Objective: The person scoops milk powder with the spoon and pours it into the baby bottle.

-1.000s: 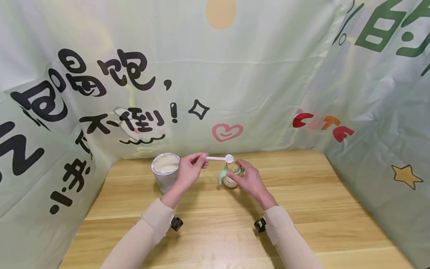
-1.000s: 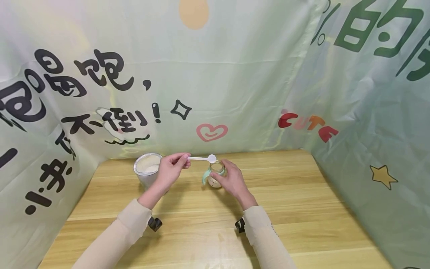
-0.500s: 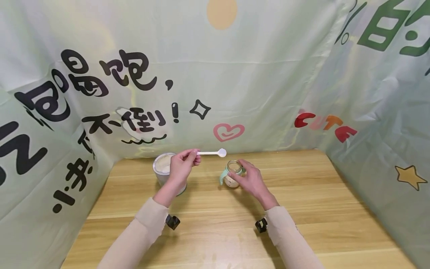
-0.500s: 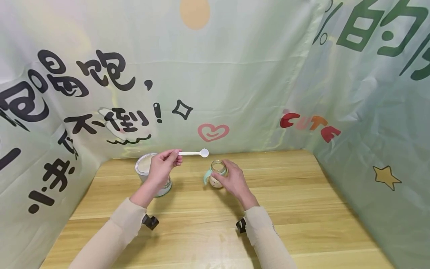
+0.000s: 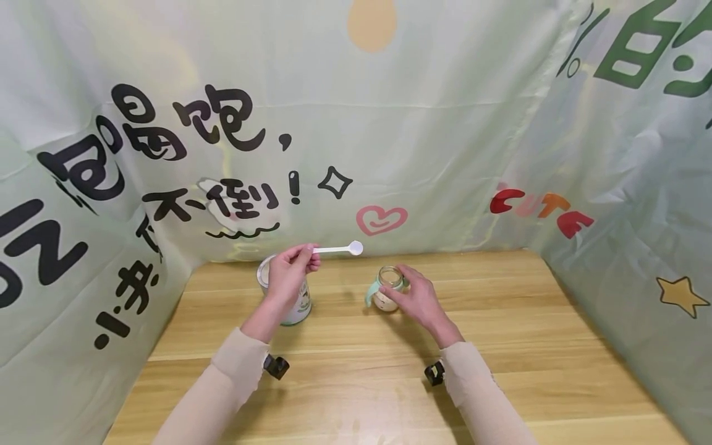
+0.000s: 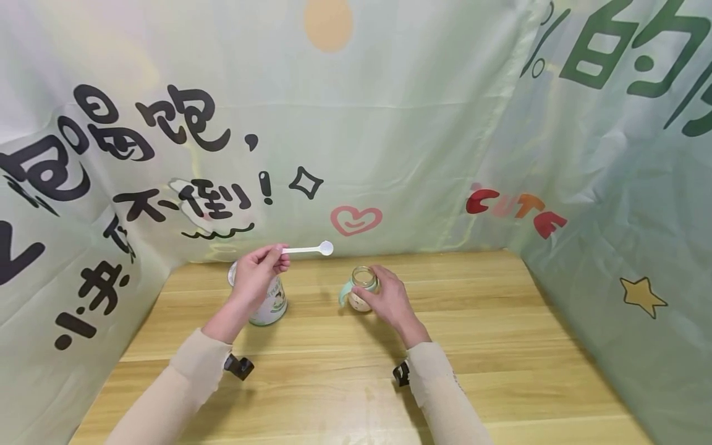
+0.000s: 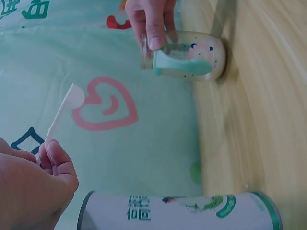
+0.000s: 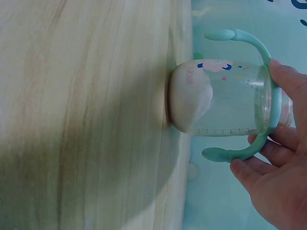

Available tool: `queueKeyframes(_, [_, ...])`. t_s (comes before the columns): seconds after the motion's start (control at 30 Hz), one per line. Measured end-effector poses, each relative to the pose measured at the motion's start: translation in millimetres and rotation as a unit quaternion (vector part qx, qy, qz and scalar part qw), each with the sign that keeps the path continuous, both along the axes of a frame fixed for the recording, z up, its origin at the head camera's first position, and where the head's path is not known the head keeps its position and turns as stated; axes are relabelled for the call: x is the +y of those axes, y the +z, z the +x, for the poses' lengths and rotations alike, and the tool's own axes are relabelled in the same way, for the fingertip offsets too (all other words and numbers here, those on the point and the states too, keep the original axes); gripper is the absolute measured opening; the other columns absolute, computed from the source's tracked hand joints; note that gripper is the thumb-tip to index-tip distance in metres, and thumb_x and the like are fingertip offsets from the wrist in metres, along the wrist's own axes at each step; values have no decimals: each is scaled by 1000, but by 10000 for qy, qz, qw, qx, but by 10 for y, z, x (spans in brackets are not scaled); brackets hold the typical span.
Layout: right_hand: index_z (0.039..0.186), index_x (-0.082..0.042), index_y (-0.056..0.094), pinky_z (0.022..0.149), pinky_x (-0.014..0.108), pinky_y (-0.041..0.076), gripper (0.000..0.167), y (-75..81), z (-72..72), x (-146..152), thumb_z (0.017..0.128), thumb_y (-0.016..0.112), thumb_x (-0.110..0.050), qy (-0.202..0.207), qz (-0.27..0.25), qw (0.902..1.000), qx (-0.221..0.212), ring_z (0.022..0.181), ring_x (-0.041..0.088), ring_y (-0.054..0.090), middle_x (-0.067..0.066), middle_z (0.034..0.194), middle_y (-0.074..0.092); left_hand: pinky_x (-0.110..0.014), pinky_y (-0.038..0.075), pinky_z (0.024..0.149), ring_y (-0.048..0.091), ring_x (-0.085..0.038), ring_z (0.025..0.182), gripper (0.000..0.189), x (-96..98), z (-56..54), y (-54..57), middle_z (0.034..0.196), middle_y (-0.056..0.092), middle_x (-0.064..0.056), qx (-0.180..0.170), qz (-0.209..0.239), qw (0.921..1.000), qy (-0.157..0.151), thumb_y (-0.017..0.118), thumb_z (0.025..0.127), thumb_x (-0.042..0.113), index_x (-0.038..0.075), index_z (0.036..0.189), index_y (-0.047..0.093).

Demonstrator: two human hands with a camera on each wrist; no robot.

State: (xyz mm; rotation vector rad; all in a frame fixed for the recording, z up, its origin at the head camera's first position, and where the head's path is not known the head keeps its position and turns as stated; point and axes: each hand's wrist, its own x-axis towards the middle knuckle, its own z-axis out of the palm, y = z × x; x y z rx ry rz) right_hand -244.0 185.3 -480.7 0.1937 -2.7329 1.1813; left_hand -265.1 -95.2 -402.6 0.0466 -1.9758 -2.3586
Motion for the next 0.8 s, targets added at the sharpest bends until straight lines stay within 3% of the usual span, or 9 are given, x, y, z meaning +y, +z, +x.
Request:
queueKeyframes(0.37, [152, 4, 49, 125, 58, 38, 77, -3, -2, 3, 96, 77, -41, -9, 59, 10000, -27, 149, 46, 44, 27, 158, 49, -19, 63, 78, 69, -7, 80, 36, -312, -4, 46, 83, 73, 5, -184, -52, 9996, 202, 61, 108, 13, -13, 132, 63])
queueKeyframes(0.53, [153, 4, 48, 125, 58, 37, 78, -4, -5, 4, 96, 77, -42, 4, 75, 10000, -35, 150, 46, 43, 27, 158, 48, -19, 63, 81, 69, -7, 82, 36, -485, 0, 48, 89, 73, -1, -249, -161, 9987, 406, 60, 108, 14, -12, 133, 63])
queueKeyframes(0.8, [152, 5, 49, 125, 59, 37, 78, -3, -11, 6, 96, 78, -40, 2, 132, 9999, 13, 149, 47, 43, 29, 157, 49, -19, 63, 82, 68, -7, 82, 32, -787, 6, 50, 90, 74, -1, -343, -174, 9966, 733, 61, 108, 12, -9, 131, 65])
